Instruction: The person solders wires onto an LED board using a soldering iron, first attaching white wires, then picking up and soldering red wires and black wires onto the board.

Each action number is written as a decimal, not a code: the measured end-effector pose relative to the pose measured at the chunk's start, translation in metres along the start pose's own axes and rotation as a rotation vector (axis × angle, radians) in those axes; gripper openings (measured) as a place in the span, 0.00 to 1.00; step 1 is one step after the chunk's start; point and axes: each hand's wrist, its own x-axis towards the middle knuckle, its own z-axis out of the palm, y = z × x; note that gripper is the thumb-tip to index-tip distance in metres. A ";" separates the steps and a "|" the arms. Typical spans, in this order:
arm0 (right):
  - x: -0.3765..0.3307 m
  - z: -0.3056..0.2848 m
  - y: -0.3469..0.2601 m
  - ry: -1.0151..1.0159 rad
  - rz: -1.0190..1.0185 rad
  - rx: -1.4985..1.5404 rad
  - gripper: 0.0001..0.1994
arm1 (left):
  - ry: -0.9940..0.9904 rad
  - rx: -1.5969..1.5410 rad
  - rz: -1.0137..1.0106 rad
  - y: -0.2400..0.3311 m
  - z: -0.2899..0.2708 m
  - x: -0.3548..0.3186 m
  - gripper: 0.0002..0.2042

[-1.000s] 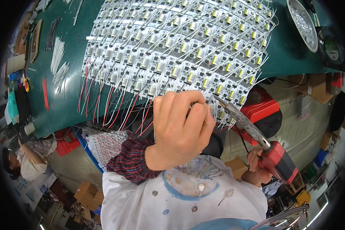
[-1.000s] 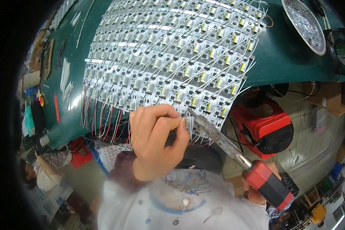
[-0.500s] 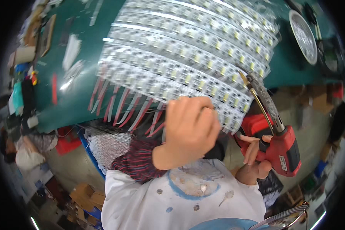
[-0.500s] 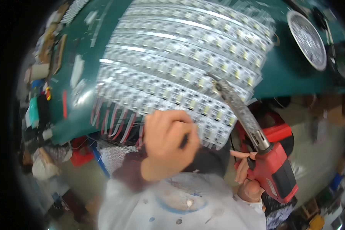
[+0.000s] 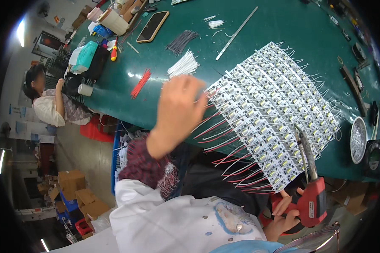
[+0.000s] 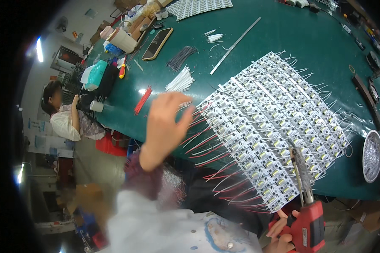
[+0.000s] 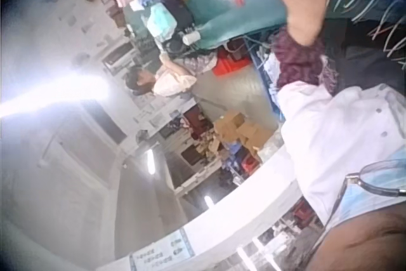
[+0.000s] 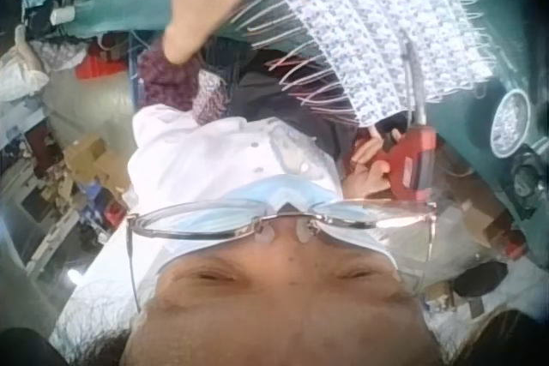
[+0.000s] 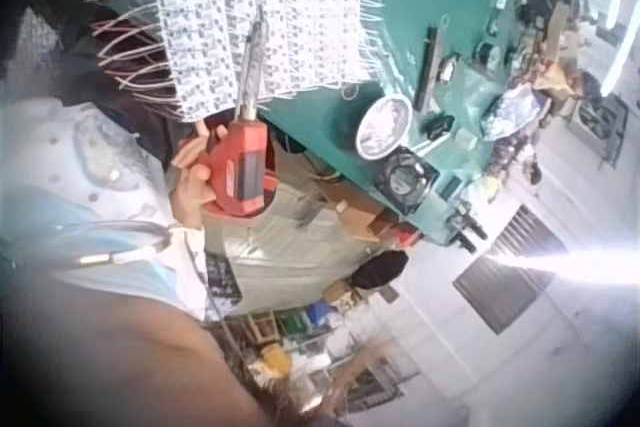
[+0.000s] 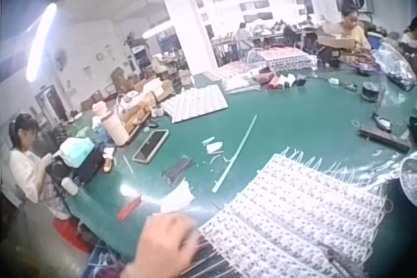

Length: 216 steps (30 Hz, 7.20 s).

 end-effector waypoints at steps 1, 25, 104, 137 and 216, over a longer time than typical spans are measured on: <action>-0.002 0.002 0.003 0.000 -0.005 -0.002 0.35 | -0.001 0.059 -0.004 -0.018 0.001 0.010 0.08; -0.018 -0.009 -0.006 0.157 0.013 -0.068 0.35 | -0.220 -0.213 0.391 -0.012 0.033 0.055 0.06; -0.066 -0.079 -0.018 -0.293 0.115 -0.033 0.40 | -0.279 -0.574 0.144 0.152 0.041 -0.057 0.09; -0.065 -0.075 0.008 0.144 0.079 0.153 0.33 | -0.169 0.161 -0.123 -0.150 0.064 0.113 0.06; -0.020 -0.001 -0.012 0.032 0.145 0.332 0.30 | -0.007 0.164 -0.001 -0.048 -0.004 -0.002 0.09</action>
